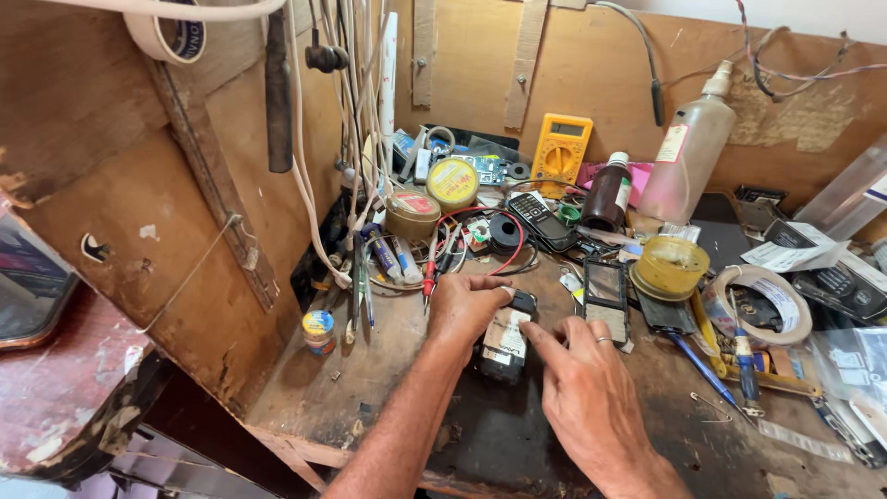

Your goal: The person uses a purple pen-like tool to probe and adjust components on a small circuit board. They then pick up a black rectangular electronic device, inspect it, and place it back on the workbench.

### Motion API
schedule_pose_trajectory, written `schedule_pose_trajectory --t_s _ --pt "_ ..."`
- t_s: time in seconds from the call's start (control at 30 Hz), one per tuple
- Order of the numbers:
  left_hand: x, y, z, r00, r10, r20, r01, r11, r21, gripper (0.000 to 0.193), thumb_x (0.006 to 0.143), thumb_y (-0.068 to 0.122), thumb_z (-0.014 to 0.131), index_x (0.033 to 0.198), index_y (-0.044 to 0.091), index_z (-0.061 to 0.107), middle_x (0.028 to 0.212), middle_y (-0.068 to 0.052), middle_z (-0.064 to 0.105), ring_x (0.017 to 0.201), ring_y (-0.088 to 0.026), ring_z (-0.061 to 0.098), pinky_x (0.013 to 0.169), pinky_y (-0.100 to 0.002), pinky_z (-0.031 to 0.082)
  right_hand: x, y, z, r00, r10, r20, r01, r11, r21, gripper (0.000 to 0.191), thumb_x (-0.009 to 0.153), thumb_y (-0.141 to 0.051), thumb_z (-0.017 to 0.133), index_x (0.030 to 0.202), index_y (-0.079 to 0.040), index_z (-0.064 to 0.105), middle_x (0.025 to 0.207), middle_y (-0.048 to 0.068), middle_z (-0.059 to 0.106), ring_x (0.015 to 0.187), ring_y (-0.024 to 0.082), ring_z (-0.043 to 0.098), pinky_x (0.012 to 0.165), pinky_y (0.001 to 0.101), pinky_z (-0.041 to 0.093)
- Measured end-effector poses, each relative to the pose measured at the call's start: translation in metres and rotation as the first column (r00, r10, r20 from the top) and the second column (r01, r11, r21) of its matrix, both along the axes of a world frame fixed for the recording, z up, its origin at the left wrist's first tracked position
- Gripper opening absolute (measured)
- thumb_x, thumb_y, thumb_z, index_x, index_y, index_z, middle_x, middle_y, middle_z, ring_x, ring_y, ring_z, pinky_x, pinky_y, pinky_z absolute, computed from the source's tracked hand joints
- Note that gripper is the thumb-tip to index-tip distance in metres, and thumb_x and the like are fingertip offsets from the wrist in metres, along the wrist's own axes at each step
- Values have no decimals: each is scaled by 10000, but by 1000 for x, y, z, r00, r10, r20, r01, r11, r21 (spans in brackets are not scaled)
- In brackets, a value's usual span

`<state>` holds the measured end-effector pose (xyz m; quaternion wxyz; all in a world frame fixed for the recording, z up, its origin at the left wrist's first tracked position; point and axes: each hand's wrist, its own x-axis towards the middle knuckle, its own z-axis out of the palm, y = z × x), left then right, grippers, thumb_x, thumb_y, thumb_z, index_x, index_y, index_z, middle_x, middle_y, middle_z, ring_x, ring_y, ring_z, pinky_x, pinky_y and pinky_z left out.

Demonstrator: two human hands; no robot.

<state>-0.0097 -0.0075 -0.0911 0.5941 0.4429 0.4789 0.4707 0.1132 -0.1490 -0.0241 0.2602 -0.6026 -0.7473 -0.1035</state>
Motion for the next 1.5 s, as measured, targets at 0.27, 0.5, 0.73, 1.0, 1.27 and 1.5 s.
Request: schedule_pose_trajectory --t_s 0.27,0.5,0.73,1.0,1.27,1.5 --pt "-1 -1 4 1000 -12 -6 12 1000 19 173 785 48 778 944 -14 808 819 -90 791 655 -123 707 598 -283 576 -10 3 8 995 -55 88 59 998 -36 452 794 -4 615 1224 -96 719 906 145 575 898 337 559 736 451 499" --pt "-2 0 2 997 -43 68 45 999 -25 146 805 32 777 943 -13 800 821 -90 777 651 -128 700 574 -292 573 -15 5 5 993 -77 85 85 993 -88 537 811 -12 612 1334 -111 677 950 137 563 880 329 547 723 456 487" --pt "-3 0 3 999 -26 28 27 999 -38 156 798 38 785 947 -9 790 817 -93 775 650 -144 704 558 -310 579 -17 8 3 996 -58 70 64 993 -95 524 807 -20 619 1328 -57 660 918 159 557 886 334 538 762 453 486" --pt "-2 1 1 1000 -5 -1 5 999 -47 167 775 28 795 934 -23 782 811 -109 773 638 -155 709 552 -315 583 -13 1 1 999 -35 16 36 997 -61 474 810 -21 622 1281 -51 667 915 159 563 886 337 536 764 458 484" --pt "-3 2 2 994 -51 93 59 994 -88 171 805 31 773 971 -13 766 827 -108 772 634 -168 725 539 -328 603 -16 4 -2 993 -68 95 74 996 -60 549 797 -30 622 1345 -57 649 941 144 574 904 329 541 766 441 486" --pt "-7 2 2 993 -69 96 78 992 -100 195 821 59 790 991 -18 732 826 -103 758 630 -175 722 518 -329 588 -21 6 -1 985 -75 154 91 991 -98 616 780 -28 614 1395 -4 584 1003 172 564 913 345 539 775 447 485"
